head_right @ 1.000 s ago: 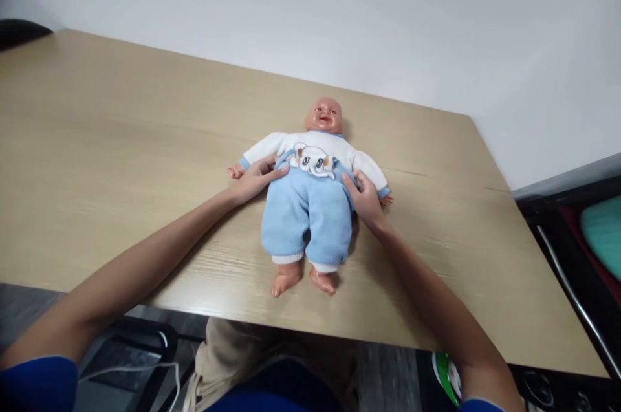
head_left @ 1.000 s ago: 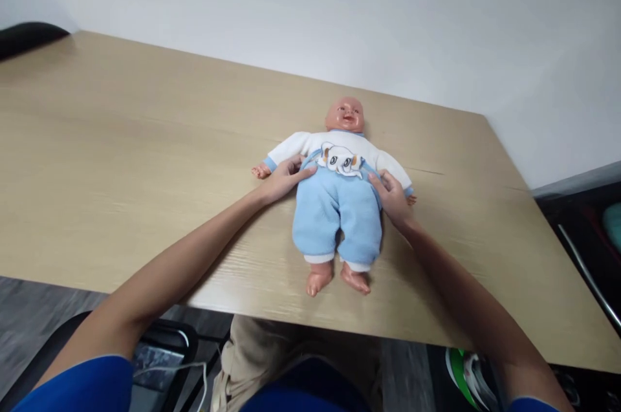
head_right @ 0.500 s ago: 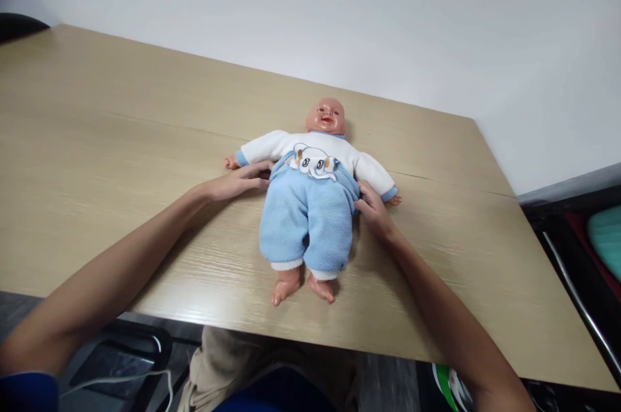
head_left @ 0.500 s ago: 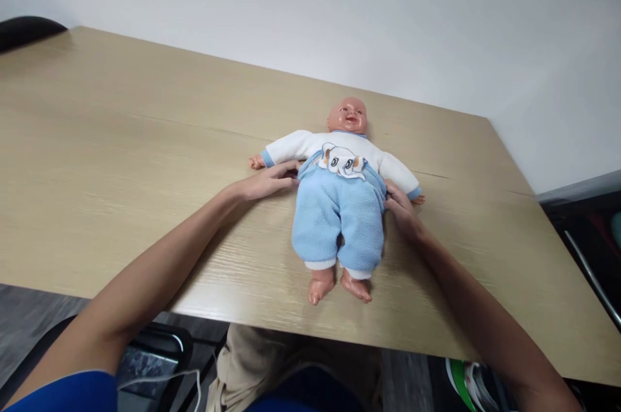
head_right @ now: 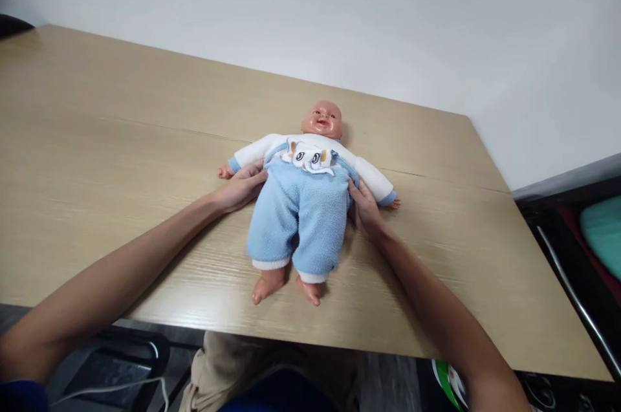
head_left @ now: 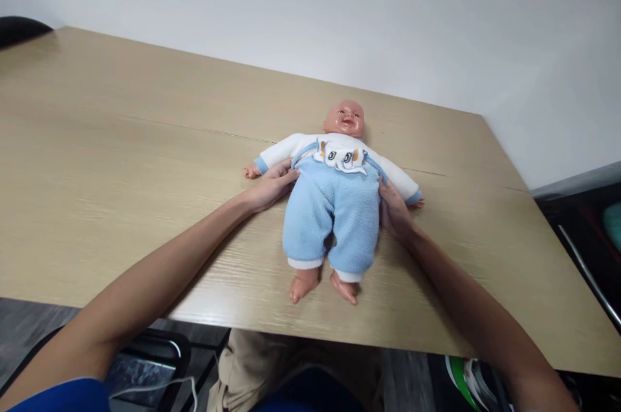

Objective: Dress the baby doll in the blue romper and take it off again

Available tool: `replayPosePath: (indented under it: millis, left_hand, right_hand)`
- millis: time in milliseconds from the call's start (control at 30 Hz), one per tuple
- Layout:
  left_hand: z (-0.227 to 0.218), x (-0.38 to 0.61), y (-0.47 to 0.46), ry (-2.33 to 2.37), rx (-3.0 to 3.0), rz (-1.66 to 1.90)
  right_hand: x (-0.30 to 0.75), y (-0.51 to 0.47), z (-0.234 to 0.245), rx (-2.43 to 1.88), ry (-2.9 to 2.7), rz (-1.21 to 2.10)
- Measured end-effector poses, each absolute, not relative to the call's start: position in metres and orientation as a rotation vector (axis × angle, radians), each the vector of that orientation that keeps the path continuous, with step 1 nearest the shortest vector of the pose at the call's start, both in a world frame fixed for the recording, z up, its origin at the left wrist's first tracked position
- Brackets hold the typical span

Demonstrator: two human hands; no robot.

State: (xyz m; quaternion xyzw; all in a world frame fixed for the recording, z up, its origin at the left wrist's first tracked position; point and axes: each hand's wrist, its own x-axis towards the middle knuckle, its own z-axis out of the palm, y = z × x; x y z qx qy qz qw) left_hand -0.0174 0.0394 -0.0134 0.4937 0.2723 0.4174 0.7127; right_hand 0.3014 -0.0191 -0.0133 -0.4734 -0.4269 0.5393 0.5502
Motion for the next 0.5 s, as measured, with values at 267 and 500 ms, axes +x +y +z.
replayPosePath:
  millis: [267,500]
  left_hand:
    - [-0.01,-0.03,0.046,0.688,1.209,0.999]
    - [0.011,-0.022,0.049,0.758,1.552,1.133]
  right_hand:
    - [0.303,-0.025,-0.009,-1.135,-1.095,1.174]
    - [0.308,-0.024,0.016,-1.164,-1.441,0.768]
